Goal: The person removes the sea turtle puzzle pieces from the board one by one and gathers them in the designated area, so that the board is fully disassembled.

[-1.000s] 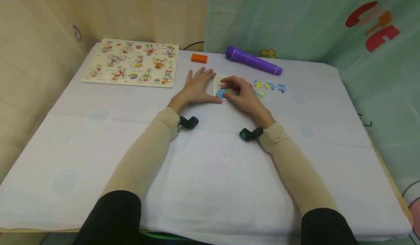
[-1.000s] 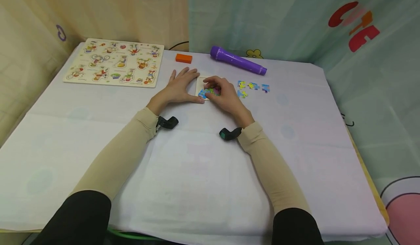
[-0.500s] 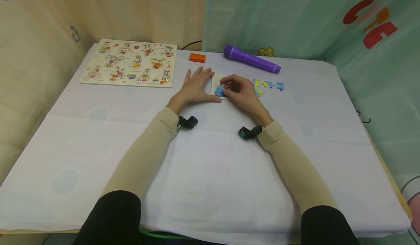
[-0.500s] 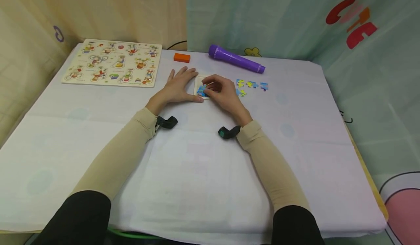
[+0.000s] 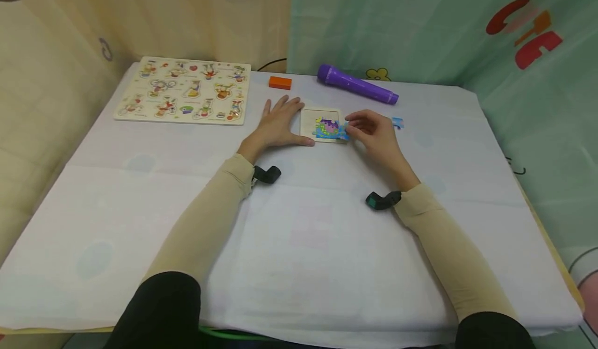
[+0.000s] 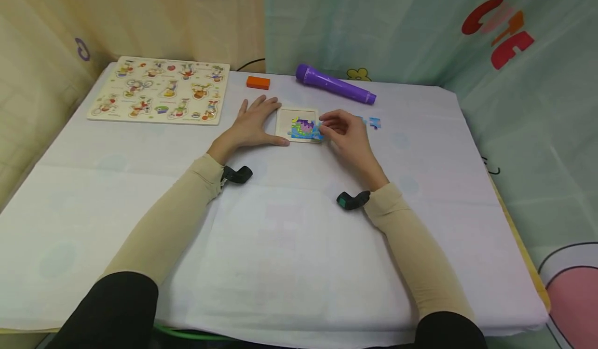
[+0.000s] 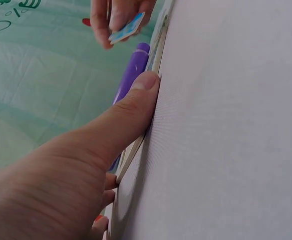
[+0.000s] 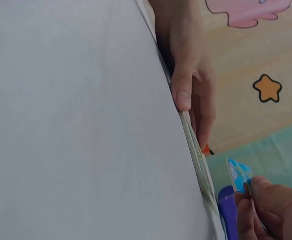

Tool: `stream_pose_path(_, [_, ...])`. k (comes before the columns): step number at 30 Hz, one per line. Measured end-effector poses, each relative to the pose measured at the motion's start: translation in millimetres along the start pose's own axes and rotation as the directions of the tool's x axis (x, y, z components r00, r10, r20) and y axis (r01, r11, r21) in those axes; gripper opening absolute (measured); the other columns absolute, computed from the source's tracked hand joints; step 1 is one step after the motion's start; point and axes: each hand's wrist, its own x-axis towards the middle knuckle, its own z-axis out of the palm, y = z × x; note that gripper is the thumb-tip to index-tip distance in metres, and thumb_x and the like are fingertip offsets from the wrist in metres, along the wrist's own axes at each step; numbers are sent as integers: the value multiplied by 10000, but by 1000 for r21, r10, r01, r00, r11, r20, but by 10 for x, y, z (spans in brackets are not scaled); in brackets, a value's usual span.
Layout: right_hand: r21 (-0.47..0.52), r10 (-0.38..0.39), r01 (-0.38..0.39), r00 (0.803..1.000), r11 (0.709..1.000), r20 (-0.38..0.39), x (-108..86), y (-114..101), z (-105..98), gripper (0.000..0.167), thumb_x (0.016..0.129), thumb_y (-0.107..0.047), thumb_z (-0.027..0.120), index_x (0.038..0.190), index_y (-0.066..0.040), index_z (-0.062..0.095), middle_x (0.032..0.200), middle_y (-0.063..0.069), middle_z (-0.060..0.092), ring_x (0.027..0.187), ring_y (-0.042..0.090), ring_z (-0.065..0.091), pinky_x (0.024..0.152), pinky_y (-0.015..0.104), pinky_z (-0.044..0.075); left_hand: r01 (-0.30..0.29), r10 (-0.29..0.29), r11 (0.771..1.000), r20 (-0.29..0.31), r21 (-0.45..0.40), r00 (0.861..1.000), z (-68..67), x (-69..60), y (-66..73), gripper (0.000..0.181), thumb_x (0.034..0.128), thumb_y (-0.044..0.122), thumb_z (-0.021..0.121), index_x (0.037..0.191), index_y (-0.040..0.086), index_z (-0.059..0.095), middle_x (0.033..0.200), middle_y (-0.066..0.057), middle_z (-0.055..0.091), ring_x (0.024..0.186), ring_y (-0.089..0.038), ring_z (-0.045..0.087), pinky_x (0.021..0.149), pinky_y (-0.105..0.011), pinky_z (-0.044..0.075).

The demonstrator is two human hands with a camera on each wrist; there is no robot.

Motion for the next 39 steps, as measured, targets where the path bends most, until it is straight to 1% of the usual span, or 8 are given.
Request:
stream_pose_path(5, [-70,42,-45,998,996,-48,-223,157,-253,252,1008,-162,733,1231,-44,729,1164,149,726,1013,80,671,878,115,545,-9,9,1000,6,0,1000,13,19,-32,1184,798,713,797,1683,140,258,1784,-44,137,1658,-297,-25,1302,-565,-154])
stream_pose_path(9, [-153,32,-42,997,987,-63,-308,247,-329,234,1003,-208,745,1187,-64,749,1101,114,745,959,47,673,840,100,538,-11,11,1000,-8,4,1000,18,31,-68,1185,796,716,797,1684,147,256,1783,-38,144,1658,-292,-22,1303,-570,-146])
stream_pose_path(14, [-275,-79,54,994,960,-81,-332,269,-299,243,985,-211,766,1177,-63,752,1070,90,754,958,107,668,800,111,521,-9,9,1000,-22,-7,1000,16,22,-98,1185,789,718,803,1680,147,268,1780,-35,159,1658,-289,-13,1304,-575,-138])
stream_pose_path(18, [-344,-158,124,985,931,-73,-364,271,-267,300,923,-175,816,1181,-45,734,1063,95,736,952,172,659,796,148,505,-2,2,1000,-22,-15,1000,11,6,-105,1185,787,716,807,1679,147,272,1781,-32,157,1659,-283,-15,1304,-571,-140])
stream_pose_path(22, [-368,-206,176,978,913,-42,-389,302,-260,347,881,-130,835,1196,-33,722,1083,111,727,958,218,664,819,187,491,-1,1,1000,-25,-15,1000,7,-7,-94,1182,788,710,810,1679,148,274,1781,-29,157,1659,-280,-15,1305,-567,-140])
stream_pose_path(25, [-376,-223,194,974,906,-33,-394,330,-268,352,877,-116,844,1198,-36,723,1087,112,726,956,215,665,821,186,488,-1,1,1000,-24,-21,1000,7,-11,-79,1178,789,703,814,1678,146,277,1781,-29,159,1659,-282,-15,1306,-560,-144])
stream_pose_path(30, [-369,-217,191,976,910,-31,-417,363,-297,354,871,-111,853,1196,-53,728,1089,91,729,960,193,662,827,162,480,-6,6,1000,-20,-24,1000,13,2,-58,1173,792,695,816,1677,143,279,1781,-33,159,1659,-280,-16,1306,-557,-147])
stream_pose_path(39, [-332,-205,191,979,924,-7,-454,372,-341,282,869,-31,791,1148,-59,765,1103,77,723,943,175,607,832,196,450,-10,10,1000,-11,-16,1000,23,24,-38,1176,791,698,814,1675,135,282,1781,-42,156,1659,-286,-12,1305,-568,-145])
